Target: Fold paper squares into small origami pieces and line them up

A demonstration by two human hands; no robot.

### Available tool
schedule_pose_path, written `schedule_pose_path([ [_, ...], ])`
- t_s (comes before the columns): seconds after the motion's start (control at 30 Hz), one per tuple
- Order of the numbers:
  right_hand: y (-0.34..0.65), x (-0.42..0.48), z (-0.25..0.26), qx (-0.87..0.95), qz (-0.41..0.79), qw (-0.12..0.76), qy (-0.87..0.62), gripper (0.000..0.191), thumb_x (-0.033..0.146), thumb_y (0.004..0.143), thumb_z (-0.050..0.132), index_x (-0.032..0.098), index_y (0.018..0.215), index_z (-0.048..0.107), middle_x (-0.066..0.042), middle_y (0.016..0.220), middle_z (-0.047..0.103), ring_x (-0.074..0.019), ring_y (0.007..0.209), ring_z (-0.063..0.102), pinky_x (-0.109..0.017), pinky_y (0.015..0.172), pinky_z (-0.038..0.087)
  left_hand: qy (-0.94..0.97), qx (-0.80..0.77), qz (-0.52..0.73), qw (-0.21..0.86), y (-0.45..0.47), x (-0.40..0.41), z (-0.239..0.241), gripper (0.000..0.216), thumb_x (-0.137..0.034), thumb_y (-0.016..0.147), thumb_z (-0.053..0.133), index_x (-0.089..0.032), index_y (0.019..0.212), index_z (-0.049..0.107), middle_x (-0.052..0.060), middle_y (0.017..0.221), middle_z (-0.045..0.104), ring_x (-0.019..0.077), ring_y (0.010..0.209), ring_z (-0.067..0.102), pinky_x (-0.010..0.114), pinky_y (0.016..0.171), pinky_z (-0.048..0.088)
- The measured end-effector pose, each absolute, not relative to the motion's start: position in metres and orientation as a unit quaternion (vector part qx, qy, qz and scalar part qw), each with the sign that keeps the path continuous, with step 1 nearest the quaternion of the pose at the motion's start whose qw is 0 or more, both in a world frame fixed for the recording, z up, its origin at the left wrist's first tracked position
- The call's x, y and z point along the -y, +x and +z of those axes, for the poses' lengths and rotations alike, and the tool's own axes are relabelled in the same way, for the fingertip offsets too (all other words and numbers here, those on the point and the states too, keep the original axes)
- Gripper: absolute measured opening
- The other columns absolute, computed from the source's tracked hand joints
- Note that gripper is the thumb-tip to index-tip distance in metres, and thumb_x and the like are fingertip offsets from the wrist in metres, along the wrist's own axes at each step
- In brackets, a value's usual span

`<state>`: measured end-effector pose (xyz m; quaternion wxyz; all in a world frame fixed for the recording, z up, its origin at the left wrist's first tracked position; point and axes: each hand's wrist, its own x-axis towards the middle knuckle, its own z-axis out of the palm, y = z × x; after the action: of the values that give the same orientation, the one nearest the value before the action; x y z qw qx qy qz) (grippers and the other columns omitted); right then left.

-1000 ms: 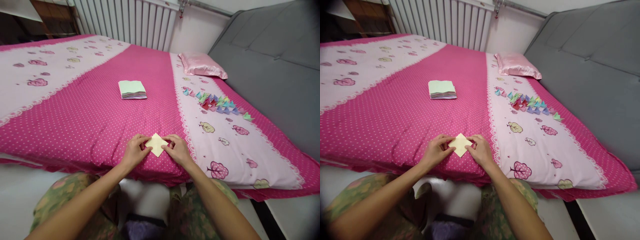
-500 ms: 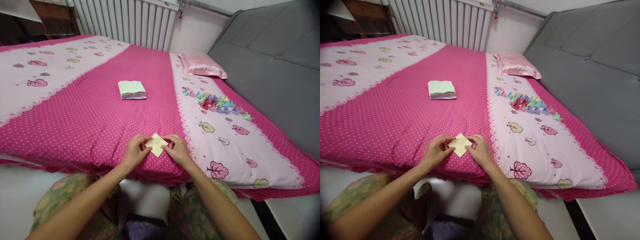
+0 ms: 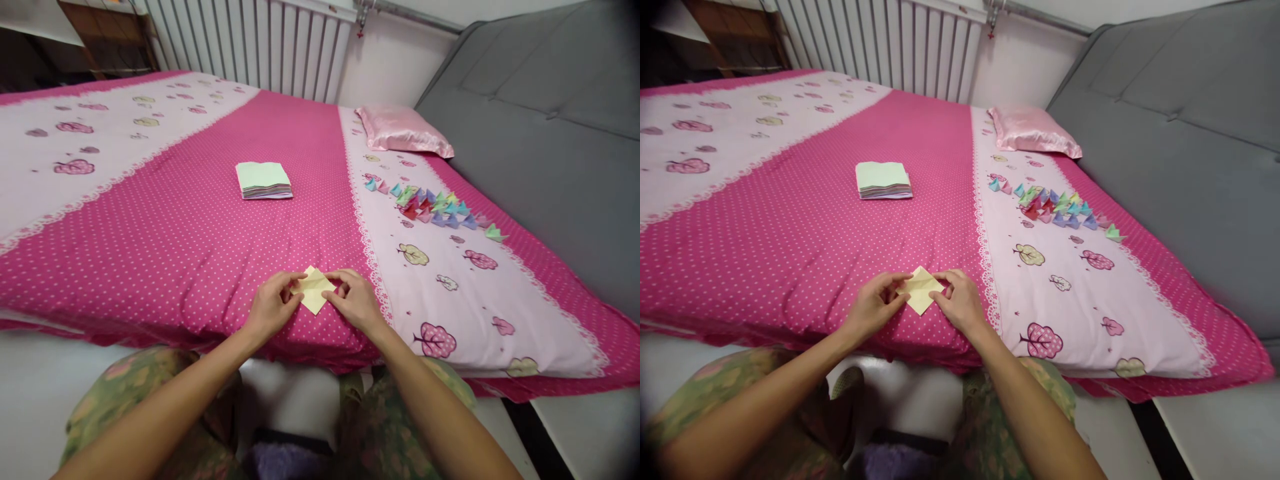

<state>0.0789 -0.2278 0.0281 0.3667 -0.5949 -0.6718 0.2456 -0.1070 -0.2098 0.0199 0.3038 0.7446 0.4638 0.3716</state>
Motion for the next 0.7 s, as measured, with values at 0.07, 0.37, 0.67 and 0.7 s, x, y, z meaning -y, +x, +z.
schedule_pose_path([
  [0.07,0.079,0.228,0.028,0.669,0.243,0.368,-0.598,0.025,0.019,0.068,0.064,0.016,0.093,0.064,-0.004,0.09,0.059,-0.0076,0.048,0.048,-0.027,0.057,0.045,0.758,-0.459,0.369,0.28,-0.108,0.209,0.02,0.023,-0.015,0.074,0.055,-0.016,0.097,0.062,-0.003,0.064,0.046,0.0088,0.055,0.043,0.022,0.055,0.037],
  [0.37,0.082,0.229,0.031,0.712,0.183,0.352,-0.579,0.009,0.017,0.07,0.062,0.018,0.078,0.065,0.0,0.069,0.054,-0.0107,0.053,0.048,-0.025,0.055,0.04,0.764,-0.466,0.361,0.264,-0.112,0.205,0.02,0.015,-0.013,0.076,0.053,-0.014,0.081,0.066,0.0,0.066,0.05,0.0101,0.057,0.045,0.022,0.054,0.037],
  [0.67,0.092,0.23,0.034,0.782,0.186,0.302,-0.513,0.027,0.005,0.072,0.051,0.021,0.086,0.068,-0.003,0.08,0.062,-0.0134,0.067,0.055,-0.026,0.064,0.043,0.815,-0.429,0.31,0.235,-0.118,0.207,0.021,0.024,-0.005,0.072,0.048,-0.018,0.081,0.067,0.002,0.075,0.057,0.0113,0.066,0.051,0.023,0.061,0.041],
  [0.7,0.092,0.23,0.035,0.786,0.186,0.292,-0.513,0.029,0.005,0.071,0.051,0.021,0.087,0.068,-0.003,0.081,0.062,-0.0135,0.068,0.055,-0.026,0.063,0.043,0.82,-0.428,0.303,0.229,-0.118,0.208,0.022,0.025,-0.005,0.072,0.048,-0.018,0.082,0.067,0.002,0.076,0.057,0.0119,0.067,0.052,0.024,0.062,0.041],
])
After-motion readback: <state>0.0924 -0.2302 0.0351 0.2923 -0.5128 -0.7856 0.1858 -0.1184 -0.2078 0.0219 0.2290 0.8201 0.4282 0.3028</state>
